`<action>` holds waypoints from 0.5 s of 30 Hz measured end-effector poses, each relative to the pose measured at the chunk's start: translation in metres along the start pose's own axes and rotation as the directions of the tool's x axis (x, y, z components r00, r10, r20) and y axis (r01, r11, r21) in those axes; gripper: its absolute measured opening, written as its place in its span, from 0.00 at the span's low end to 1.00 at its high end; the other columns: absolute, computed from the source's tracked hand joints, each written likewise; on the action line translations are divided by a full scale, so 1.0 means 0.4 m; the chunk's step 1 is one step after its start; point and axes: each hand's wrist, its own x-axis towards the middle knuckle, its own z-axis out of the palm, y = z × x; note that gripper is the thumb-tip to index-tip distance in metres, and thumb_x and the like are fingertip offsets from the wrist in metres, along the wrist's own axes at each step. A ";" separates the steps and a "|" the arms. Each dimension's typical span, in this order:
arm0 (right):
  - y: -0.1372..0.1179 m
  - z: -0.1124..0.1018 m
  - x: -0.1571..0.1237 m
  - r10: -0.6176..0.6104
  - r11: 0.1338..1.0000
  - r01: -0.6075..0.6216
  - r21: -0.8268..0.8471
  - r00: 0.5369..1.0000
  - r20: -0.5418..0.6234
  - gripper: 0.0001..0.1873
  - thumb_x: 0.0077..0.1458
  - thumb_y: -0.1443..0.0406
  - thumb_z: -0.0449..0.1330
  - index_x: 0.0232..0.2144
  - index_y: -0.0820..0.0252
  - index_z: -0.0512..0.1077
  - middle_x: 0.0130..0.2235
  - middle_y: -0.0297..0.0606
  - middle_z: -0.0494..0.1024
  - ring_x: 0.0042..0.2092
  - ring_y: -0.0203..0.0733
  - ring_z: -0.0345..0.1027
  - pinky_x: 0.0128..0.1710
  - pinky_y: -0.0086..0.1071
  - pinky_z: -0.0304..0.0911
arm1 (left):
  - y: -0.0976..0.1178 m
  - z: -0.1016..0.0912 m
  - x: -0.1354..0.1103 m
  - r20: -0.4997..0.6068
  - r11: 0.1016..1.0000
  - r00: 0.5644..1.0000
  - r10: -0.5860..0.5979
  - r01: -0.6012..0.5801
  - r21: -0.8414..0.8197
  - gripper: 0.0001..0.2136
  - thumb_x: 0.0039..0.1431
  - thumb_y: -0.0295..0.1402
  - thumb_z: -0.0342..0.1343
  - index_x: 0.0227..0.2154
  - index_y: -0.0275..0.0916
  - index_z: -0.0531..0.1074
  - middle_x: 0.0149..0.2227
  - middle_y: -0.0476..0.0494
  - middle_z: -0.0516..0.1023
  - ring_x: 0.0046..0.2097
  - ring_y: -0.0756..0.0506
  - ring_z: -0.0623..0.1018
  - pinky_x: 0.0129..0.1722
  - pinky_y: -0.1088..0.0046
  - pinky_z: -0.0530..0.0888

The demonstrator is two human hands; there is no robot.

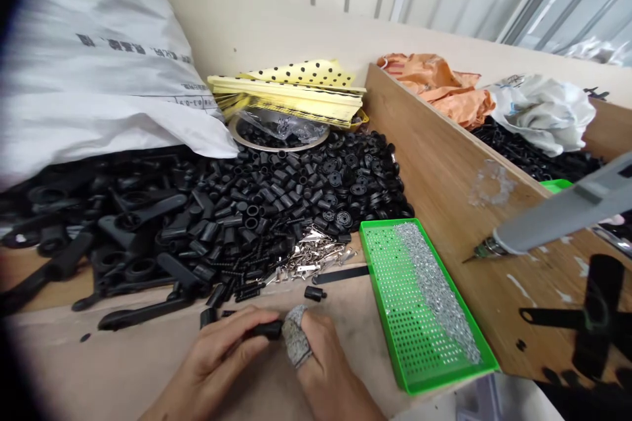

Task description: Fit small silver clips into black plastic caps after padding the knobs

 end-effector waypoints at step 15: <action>-0.039 -0.009 0.039 -0.492 0.841 0.458 -0.288 0.869 -0.058 0.12 0.57 0.67 0.44 0.36 0.60 0.66 0.30 0.42 0.69 0.33 0.46 0.65 0.32 0.37 0.64 | 0.009 0.017 -0.003 -0.027 0.946 0.965 -0.261 0.250 -0.204 0.10 0.57 0.38 0.54 0.37 0.42 0.77 0.33 0.48 0.82 0.31 0.46 0.79 0.29 0.79 0.73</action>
